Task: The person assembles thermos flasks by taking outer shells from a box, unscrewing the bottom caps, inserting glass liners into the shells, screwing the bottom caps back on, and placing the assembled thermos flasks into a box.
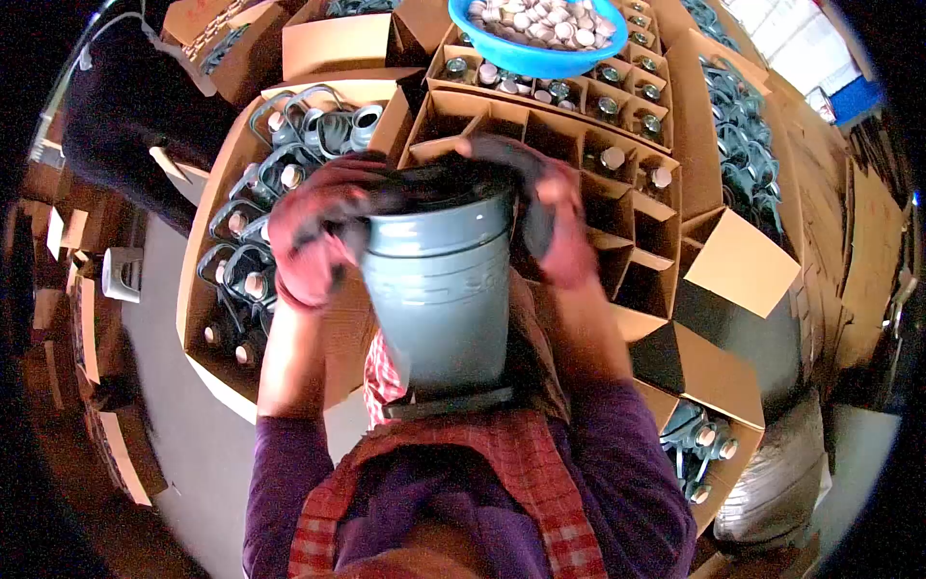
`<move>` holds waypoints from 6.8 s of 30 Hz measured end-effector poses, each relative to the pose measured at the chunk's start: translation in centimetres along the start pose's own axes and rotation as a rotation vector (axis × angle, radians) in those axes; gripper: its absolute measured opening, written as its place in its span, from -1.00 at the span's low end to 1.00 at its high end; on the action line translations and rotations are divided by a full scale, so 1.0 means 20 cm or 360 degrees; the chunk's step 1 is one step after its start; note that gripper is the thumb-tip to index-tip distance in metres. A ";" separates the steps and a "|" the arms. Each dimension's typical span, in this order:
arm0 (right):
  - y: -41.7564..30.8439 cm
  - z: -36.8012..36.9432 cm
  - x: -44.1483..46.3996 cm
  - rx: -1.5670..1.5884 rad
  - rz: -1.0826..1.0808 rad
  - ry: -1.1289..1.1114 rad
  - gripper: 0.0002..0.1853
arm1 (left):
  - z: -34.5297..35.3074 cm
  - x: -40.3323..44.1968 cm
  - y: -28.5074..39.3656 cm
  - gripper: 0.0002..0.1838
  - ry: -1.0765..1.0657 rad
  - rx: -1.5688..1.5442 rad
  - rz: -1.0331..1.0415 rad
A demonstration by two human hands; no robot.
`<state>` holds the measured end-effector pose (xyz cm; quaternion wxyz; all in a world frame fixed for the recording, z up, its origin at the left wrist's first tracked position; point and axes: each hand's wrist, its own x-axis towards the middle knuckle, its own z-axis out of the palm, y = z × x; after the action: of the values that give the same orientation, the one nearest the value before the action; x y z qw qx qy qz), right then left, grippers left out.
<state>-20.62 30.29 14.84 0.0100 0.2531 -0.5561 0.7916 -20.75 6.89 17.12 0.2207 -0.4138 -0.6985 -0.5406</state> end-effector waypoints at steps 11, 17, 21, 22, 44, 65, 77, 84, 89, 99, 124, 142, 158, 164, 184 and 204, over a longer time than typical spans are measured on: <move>-0.05 -0.02 -0.01 -0.0412 0.0012 -0.0017 -0.20 | 0.00 -0.02 -0.05 -0.56 -0.0041 -0.0240 -0.0273; 0.29 0.14 0.10 0.1251 -0.0192 0.0161 -0.21 | 0.19 0.22 0.27 -0.49 -0.0227 0.0880 0.0079; -0.03 -0.04 0.00 -0.0530 0.0108 -0.0106 -0.24 | 0.00 -0.05 -0.13 -0.59 -0.0026 -0.0405 -0.0095; -0.15 0.01 0.03 -0.1245 -0.0047 -0.0382 -0.32 | 0.00 -0.11 -0.22 -0.58 0.0078 -0.0576 -0.0241; -0.57 0.22 0.31 -0.1166 -0.0335 -0.1848 -0.59 | 0.35 -0.37 -0.09 -0.40 0.0539 -0.1879 -0.1204; 0.16 -0.07 -0.57 -0.0428 0.0595 -0.0395 -0.07 | 0.29 -1.24 0.03 -0.61 0.0532 -0.0958 -0.1372; 0.07 0.34 -0.48 -0.0884 0.0139 -0.0997 -0.25 | -0.26 -1.17 -0.15 -0.69 0.0708 -0.0451 -0.1578; 0.32 0.92 0.12 -0.1580 -0.0488 -0.0675 -0.17 | -0.81 -0.81 -0.08 -0.53 0.0479 -0.1832 -0.1804; 0.64 1.05 0.45 -0.1292 -0.0346 -0.0524 -0.19 | -1.12 -0.68 -0.54 -0.51 0.0560 -0.1547 -0.1895; 1.06 0.62 0.85 -0.1165 0.0449 -0.0223 -0.45 | -1.39 -1.37 -1.50 -0.60 0.0133 -0.1393 -0.1428; 0.07 0.60 0.64 -0.0230 0.0792 -0.0855 -0.64 | -0.59 -0.68 -0.76 -0.51 0.1017 -0.1882 -0.1511; -0.15 0.13 0.00 -0.1910 0.0218 -0.0264 -0.64 | 0.49 -0.73 -0.39 -0.61 0.0417 -0.1706 -0.1588; 0.69 -0.25 -0.02 0.0170 0.0341 0.0000 -0.60 | 0.19 0.25 0.06 -0.20 -0.0668 0.0042 -0.0933; 0.48 -0.44 0.18 -0.0611 0.0401 0.0242 -0.63 | 0.16 0.26 -0.21 -0.44 -0.0625 0.0029 -0.1182; 0.71 -1.30 0.09 -0.2825 0.1100 0.0006 -0.20 | 0.13 0.04 -0.78 -0.66 0.0231 0.0046 -0.1106; -0.32 -0.03 0.55 -0.0414 -0.0107 -0.0247 -0.52 | 0.11 0.19 -0.58 -0.37 0.1009 -0.2033 -0.0863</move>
<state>-28.52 30.32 24.74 0.0261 0.3285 -0.6442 0.6902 -32.03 9.33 12.58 -0.0119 -0.1000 -0.2305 -0.9679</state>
